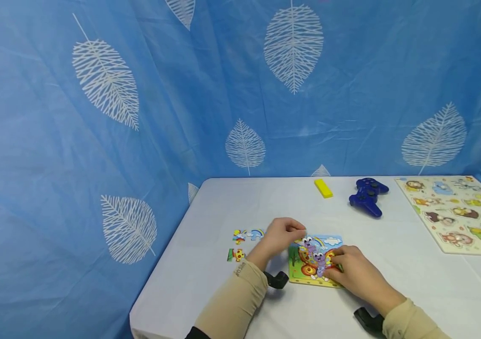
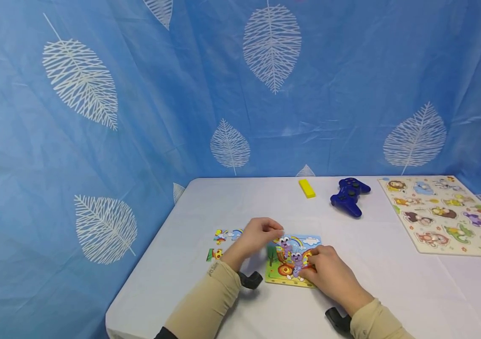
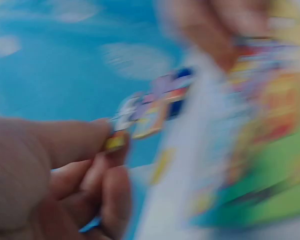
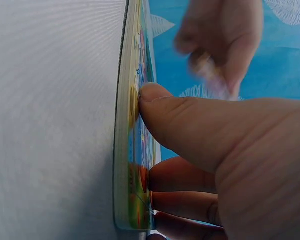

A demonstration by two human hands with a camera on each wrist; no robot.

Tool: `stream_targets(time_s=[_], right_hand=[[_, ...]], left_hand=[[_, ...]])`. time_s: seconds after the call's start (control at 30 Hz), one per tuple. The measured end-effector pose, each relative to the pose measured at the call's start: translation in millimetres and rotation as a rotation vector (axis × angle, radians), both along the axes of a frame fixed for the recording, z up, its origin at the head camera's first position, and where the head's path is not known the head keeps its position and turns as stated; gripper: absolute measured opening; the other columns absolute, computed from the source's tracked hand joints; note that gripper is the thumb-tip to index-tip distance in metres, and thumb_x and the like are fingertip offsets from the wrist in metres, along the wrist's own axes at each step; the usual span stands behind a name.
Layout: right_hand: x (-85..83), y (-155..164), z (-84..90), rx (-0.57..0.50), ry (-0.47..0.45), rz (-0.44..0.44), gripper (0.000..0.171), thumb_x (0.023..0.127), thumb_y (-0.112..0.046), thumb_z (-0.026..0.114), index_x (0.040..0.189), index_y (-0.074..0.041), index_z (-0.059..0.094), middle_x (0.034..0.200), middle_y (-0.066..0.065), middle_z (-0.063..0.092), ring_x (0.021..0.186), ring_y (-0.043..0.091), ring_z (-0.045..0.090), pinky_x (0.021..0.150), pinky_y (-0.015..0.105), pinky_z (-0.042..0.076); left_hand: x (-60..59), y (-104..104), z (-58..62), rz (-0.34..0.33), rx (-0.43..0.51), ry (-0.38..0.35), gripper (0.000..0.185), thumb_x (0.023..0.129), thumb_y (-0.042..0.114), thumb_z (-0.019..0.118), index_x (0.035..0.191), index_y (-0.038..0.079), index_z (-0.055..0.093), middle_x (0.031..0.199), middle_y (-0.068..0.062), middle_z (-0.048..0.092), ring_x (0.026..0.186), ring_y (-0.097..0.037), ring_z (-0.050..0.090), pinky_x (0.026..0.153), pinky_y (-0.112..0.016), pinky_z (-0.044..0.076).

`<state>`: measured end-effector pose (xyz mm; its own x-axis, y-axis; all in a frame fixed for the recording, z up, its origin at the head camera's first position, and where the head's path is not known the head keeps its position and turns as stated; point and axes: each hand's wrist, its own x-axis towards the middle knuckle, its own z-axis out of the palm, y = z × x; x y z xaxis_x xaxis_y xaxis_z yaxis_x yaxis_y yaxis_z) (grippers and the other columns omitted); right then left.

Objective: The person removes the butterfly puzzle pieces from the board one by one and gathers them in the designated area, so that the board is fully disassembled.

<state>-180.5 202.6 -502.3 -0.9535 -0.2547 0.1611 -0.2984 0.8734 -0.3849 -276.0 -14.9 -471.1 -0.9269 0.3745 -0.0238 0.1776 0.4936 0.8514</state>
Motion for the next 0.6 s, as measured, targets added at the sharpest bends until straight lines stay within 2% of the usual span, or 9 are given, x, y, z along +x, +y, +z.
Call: stream_targets(time_s=[0.13, 0.2, 0.3, 0.43, 0.6], right_hand=[[0.2, 0, -0.5, -0.004, 0.008, 0.006, 0.033, 0.084, -0.040, 0.084, 0.096, -0.010, 0.081, 0.115, 0.013, 0.070, 0.114, 0.037, 0.060, 0.097, 0.056, 0.050], [0.5, 0, -0.6, -0.004, 0.013, 0.009, 0.031, 0.084, -0.040, 0.084, 0.094, -0.010, 0.080, 0.114, 0.013, 0.070, 0.113, 0.037, 0.060, 0.097, 0.056, 0.050], [0.8, -1, -0.3, 0.002, 0.015, 0.010, 0.030, 0.084, -0.040, 0.084, 0.093, -0.011, 0.080, 0.114, 0.012, 0.070, 0.113, 0.036, 0.061, 0.098, 0.055, 0.050], [1.1, -1, -1.3, 0.007, 0.020, 0.016, 0.030, 0.084, -0.039, 0.084, 0.093, -0.010, 0.080, 0.113, 0.012, 0.070, 0.112, 0.036, 0.061, 0.098, 0.054, 0.050], [1.1, 1, -2.3, -0.001, 0.029, 0.014, 0.029, 0.084, -0.039, 0.084, 0.091, -0.012, 0.080, 0.113, 0.012, 0.071, 0.112, 0.036, 0.061, 0.097, 0.054, 0.051]], left_hand=[[-11.5, -50, 21.2, -0.055, -0.064, 0.000, 0.015, 0.099, 0.027, 0.072, 0.107, 0.015, 0.077, 0.095, 0.002, 0.071, 0.091, -0.022, 0.068, 0.080, -0.038, 0.055], [-15.1, -75, 24.2, -0.061, -0.124, 0.002, 0.016, 0.099, 0.026, 0.071, 0.106, 0.013, 0.076, 0.097, 0.000, 0.072, 0.094, -0.025, 0.068, 0.082, -0.040, 0.055], [-18.3, -103, 20.8, -0.044, -0.213, -0.010, 0.014, 0.099, 0.023, 0.071, 0.104, 0.011, 0.076, 0.099, -0.001, 0.071, 0.091, -0.023, 0.065, 0.079, -0.040, 0.054], [-18.9, -120, 8.6, -0.023, -0.287, -0.032, 0.010, 0.098, 0.021, 0.072, 0.100, 0.012, 0.075, 0.096, -0.001, 0.069, 0.083, -0.018, 0.060, 0.071, -0.037, 0.051], [-18.0, -117, -0.7, 0.005, -0.328, -0.010, 0.008, 0.097, 0.021, 0.073, 0.096, 0.014, 0.074, 0.092, 0.001, 0.068, 0.080, -0.017, 0.060, 0.070, -0.035, 0.050]])
